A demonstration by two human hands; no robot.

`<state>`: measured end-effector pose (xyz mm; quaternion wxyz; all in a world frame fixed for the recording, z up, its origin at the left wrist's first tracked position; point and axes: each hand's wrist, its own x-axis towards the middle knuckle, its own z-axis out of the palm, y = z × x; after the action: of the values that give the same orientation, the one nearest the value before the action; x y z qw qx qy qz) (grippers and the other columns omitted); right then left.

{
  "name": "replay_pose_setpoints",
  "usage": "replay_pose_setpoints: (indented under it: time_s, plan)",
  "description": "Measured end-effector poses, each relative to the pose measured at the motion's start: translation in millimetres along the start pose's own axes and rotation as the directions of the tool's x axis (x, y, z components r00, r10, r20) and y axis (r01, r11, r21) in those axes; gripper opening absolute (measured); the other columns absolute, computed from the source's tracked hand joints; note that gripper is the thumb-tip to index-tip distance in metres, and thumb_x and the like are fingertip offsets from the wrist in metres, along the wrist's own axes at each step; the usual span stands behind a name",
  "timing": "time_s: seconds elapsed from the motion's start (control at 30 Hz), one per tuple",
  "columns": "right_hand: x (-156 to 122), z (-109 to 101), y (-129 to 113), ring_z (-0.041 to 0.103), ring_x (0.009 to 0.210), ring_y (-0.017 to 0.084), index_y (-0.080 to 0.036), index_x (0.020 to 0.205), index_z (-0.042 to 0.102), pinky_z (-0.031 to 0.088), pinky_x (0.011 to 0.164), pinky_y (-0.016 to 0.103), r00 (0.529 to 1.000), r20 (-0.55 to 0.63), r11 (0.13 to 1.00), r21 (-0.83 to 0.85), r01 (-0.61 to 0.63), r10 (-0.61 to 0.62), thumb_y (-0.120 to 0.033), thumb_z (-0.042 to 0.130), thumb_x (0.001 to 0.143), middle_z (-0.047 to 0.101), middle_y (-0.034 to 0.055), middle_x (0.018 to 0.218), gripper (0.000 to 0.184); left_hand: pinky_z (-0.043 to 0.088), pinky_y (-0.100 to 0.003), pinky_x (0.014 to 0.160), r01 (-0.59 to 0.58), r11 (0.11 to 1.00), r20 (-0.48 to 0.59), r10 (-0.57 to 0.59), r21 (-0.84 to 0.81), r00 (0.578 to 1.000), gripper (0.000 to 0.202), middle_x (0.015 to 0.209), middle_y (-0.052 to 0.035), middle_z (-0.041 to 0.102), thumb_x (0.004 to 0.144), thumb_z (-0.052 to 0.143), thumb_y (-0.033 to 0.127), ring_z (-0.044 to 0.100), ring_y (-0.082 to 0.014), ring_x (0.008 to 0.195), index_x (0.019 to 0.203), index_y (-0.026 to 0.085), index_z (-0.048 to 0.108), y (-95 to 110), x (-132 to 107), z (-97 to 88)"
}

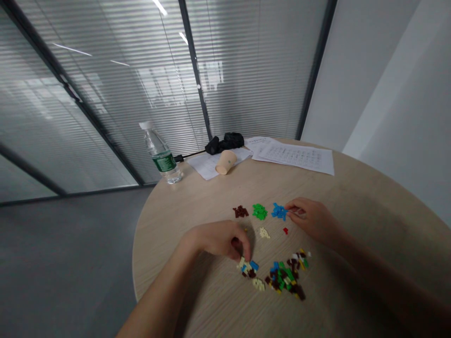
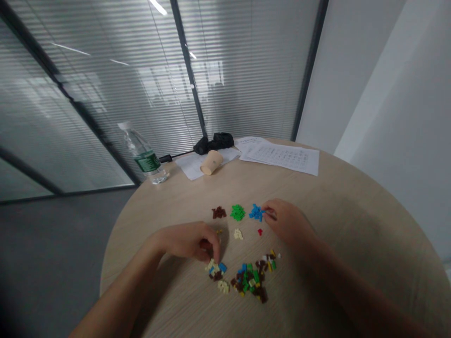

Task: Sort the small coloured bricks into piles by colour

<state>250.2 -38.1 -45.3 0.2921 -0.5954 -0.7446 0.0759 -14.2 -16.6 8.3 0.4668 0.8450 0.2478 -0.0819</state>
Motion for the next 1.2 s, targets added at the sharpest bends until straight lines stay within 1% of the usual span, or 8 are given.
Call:
replay_pose_setpoints:
  time_s: [0.1,0.27,0.43,0.7,0.83,0.93,1.03,1.2]
  plan:
    - [-0.2,-1.1,-1.2,0.066,0.073,0.019,-0.02,0.081,0.067,0.05,0.07,0.03,1.0,0.006,1.0,-0.007,0.012,-0.012,-0.02,0.052,0.075,0.072,0.0056,0.083,0.016,0.039,-0.018,0.061,0.003,1.0,-0.004,-0.003,-0.017,1.0,0.026,0.066,0.0044,0.061,0.066,0.06,-0.002,0.051,-0.0073,0.061,0.079,0.018,0.07,-1.2,0.2,0.5]
    - [0.1,-2.0,-1.9,0.065,0.072,0.019,-0.02,0.08,0.068,0.049,0.069,0.03,0.999,-0.016,0.999,-0.011,0.03,-0.03,-0.021,0.052,0.076,0.071,0.0053,0.082,0.016,0.038,-0.018,0.06,-0.02,1.0,-0.015,0.021,0.019,1.0,0.023,0.063,0.0052,0.06,0.067,0.061,-0.002,0.05,-0.0067,0.059,0.076,0.018,0.07,-1.5,0.3,-0.3]
    - [0.2,-3.7,-2.3,0.064,0.076,0.02,-0.019,0.083,0.067,0.049,0.069,0.031,0.999,-0.026,0.999,-0.028,0.047,-0.047,-0.023,0.05,0.078,0.071,0.0059,0.084,0.018,0.037,-0.018,0.059,-0.009,0.999,-0.025,0.01,0.032,1.0,0.02,0.061,0.0057,0.059,0.068,0.062,0.0,0.049,-0.0062,0.058,0.074,0.017,0.069,-1.9,-0.5,-0.7]
    - [-2.7,-4.7,-7.3,0.063,0.079,0.021,-0.02,0.082,0.066,0.048,0.073,0.033,0.989,-0.098,0.994,-0.009,0.107,-0.107,-0.024,0.049,0.079,0.07,0.005,0.083,0.018,0.036,-0.017,0.058,0.025,0.999,-0.07,-0.021,0.048,0.997,0.014,0.065,0.0039,0.062,0.069,0.064,0.002,0.052,-0.0066,0.061,0.074,0.015,0.068,-7.5,-3.0,-4.3]
    - [-2.8,-4.1,-8.9,0.063,0.078,0.021,-0.02,0.079,0.066,0.048,0.074,0.034,0.985,-0.105,0.99,-0.005,0.14,-0.139,-0.023,0.048,0.078,0.07,0.0054,0.081,0.018,0.036,-0.018,0.057,0.054,0.998,-0.049,-0.053,0.031,0.997,0.02,0.067,0.0038,0.062,0.068,0.064,0.004,0.052,-0.0079,0.061,0.083,0.017,0.069,-5.7,-3.7,-5.3]
    - [-2.6,-3.5,-9.2,0.063,0.077,0.021,-0.02,0.079,0.065,0.048,0.073,0.034,0.983,-0.098,0.988,0.002,0.155,-0.154,-0.022,0.049,0.077,0.07,0.0057,0.08,0.017,0.034,-0.019,0.055,0.033,0.998,0.005,-0.033,0.056,0.999,0.026,0.066,0.004,0.059,0.068,0.064,0.005,0.048,-0.0082,0.06,0.089,0.018,0.07,-3.2,-3.5,-4.5]
    - [-3.0,-3.0,-10.1,0.063,0.077,0.021,-0.021,0.079,0.065,0.048,0.073,0.033,0.983,-0.085,0.986,0.007,0.167,-0.165,-0.021,0.05,0.077,0.07,0.0053,0.081,0.015,0.033,-0.019,0.055,-0.014,0.998,0.052,0.01,0.062,0.999,0.026,0.064,0.0048,0.056,0.067,0.063,0.002,0.045,-0.0077,0.058,0.085,0.019,0.071,-0.9,-2.3,-2.3]
    - [-3.8,-1.4,-11.0,0.063,0.077,0.02,-0.021,0.078,0.065,0.048,0.074,0.033,0.981,-0.085,0.984,0.015,0.177,-0.175,-0.021,0.05,0.078,0.07,0.0048,0.081,0.015,0.033,-0.018,0.055,-0.013,0.998,0.028,0.012,0.056,1.0,0.025,0.06,0.0057,0.055,0.066,0.061,-0.002,0.044,-0.0069,0.056,0.077,0.019,0.07,1.5,-1.7,0.2]
